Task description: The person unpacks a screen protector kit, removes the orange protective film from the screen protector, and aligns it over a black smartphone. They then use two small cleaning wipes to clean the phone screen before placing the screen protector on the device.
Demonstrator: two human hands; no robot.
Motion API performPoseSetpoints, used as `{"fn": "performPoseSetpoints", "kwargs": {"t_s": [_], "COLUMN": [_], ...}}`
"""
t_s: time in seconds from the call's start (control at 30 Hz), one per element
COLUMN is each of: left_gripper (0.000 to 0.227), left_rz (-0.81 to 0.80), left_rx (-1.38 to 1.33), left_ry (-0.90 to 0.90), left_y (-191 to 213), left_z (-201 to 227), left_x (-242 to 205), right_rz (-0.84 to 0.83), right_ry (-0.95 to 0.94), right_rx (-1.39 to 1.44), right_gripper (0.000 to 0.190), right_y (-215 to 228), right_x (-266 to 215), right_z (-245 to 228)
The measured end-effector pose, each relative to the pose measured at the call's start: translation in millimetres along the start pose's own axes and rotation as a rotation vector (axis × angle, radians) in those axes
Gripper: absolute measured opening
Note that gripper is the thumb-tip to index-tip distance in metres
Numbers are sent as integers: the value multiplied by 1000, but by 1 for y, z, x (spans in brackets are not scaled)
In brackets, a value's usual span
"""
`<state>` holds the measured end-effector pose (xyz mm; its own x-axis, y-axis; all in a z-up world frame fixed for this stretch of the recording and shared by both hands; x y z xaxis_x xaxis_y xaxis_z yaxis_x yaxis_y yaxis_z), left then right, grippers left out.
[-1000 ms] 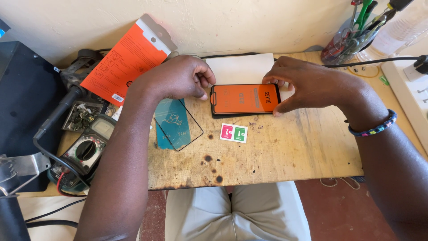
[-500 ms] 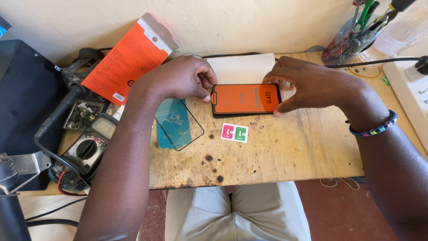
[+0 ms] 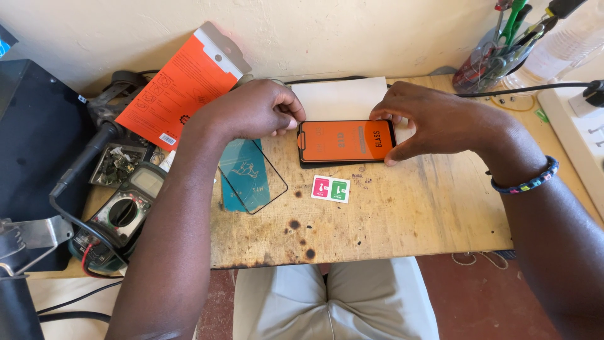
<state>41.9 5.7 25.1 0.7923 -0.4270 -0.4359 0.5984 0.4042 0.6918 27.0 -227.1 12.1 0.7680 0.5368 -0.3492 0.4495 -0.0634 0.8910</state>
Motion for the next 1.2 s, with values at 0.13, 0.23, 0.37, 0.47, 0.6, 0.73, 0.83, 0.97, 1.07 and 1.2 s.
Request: {"fn": "performPoseSetpoints", "kwargs": {"t_s": [0.13, 0.23, 0.37, 0.47, 0.6, 0.73, 0.83, 0.97, 1.07, 1.2], "left_gripper": [24, 17, 14, 24, 22, 24, 23, 24, 24, 22], "left_rz": [13, 26, 30, 41, 28, 26, 45, 21, 23, 35], "left_rx": [-3, 23, 28, 45, 52, 25, 20, 21, 14, 11], "left_ry": [10, -24, 1, -11, -36, -5, -95, -14, 1, -15], "left_y": [0, 1, 2, 0, -3, -3, -3, -4, -4, -4], "left_z": [-2, 2, 8, 7, 9, 9, 2, 7, 10, 8], "left_x": [2, 0, -3, 3, 4, 4, 12, 7, 3, 6], "right_rz": [6, -5, 11, -33, -8, -33, 29, 319, 438, 556], "right_ry": [5, -15, 37, -70, -26, -43, -11, 187, 31, -77], "right_rx": [-6, 9, 5, 61, 49, 56, 165, 77, 175, 248], "right_gripper": [68, 67, 74, 75, 74, 71, 52, 28, 21, 16], "right_y": [-1, 1, -2, 0, -1, 2, 12, 27, 40, 51], "right_x": [1, 0, 2, -4, -1, -3, -5, -6, -12, -21], "right_z": [2, -3, 1, -1, 2, 2, 2, 14, 26, 34]}}
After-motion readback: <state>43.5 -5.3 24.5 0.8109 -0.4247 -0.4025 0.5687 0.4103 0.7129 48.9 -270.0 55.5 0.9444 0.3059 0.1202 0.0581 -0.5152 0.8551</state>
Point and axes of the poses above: each hand's wrist, its own x-axis towards the middle knuckle, its own y-axis out of the back of the hand, z = x × y, the point moved 9 cm from there along x, towards the middle knuckle, and after that the axes turned 3 degrees about -z, right-handed, at the moved point
